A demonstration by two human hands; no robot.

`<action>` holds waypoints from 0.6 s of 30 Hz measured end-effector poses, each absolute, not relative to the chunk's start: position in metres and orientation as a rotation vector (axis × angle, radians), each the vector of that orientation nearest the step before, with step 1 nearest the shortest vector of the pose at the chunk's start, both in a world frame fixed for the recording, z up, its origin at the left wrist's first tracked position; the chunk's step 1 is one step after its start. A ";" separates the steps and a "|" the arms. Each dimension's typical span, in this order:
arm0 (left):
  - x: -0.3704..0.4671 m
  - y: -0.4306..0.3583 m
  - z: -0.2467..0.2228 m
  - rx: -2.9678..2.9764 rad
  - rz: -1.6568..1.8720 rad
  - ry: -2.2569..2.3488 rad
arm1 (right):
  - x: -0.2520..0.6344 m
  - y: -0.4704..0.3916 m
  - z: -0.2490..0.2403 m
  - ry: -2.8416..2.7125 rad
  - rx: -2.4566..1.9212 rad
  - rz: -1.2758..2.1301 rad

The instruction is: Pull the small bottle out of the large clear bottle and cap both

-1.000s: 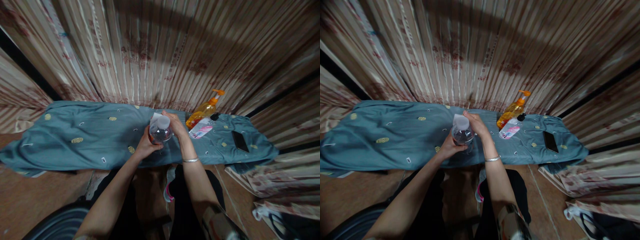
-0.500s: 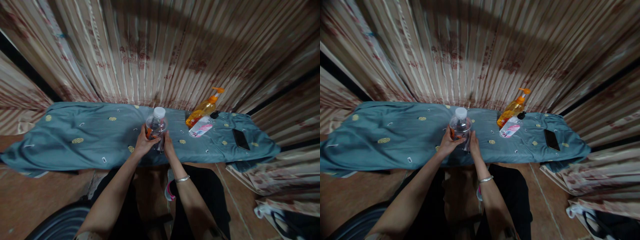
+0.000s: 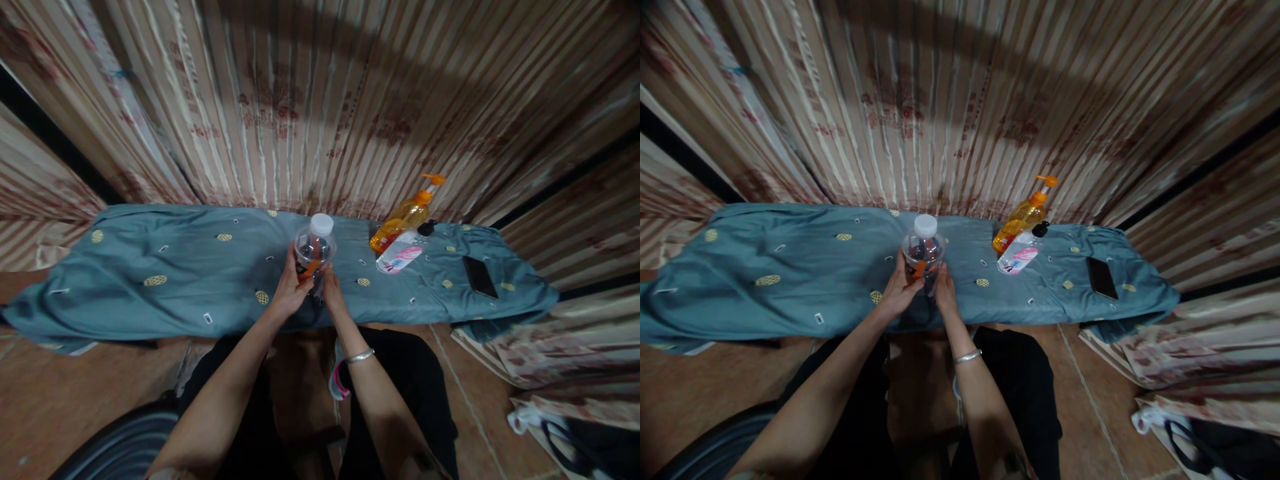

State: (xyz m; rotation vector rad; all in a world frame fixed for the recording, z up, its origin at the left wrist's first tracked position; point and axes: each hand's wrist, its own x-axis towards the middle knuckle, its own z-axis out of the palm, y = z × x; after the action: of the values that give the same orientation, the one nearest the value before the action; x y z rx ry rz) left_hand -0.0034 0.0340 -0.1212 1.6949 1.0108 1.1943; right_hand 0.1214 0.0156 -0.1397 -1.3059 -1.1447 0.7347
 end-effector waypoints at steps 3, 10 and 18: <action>-0.004 0.036 -0.122 1.731 1.256 1.080 | 0.122 0.014 -0.115 -1.056 -1.290 0.793; -0.007 0.040 -0.124 1.724 1.360 1.232 | 0.108 0.016 -0.088 -0.971 -1.166 0.812; -0.006 0.037 -0.119 1.699 1.323 1.237 | 0.103 0.013 -0.131 -0.796 -1.291 1.065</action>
State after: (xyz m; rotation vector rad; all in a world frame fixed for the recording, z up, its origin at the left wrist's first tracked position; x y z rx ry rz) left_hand -0.0056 0.0370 -0.1192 1.6987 1.2369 1.3230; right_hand 0.1034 0.0135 -0.1306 -1.2911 -0.7963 1.0647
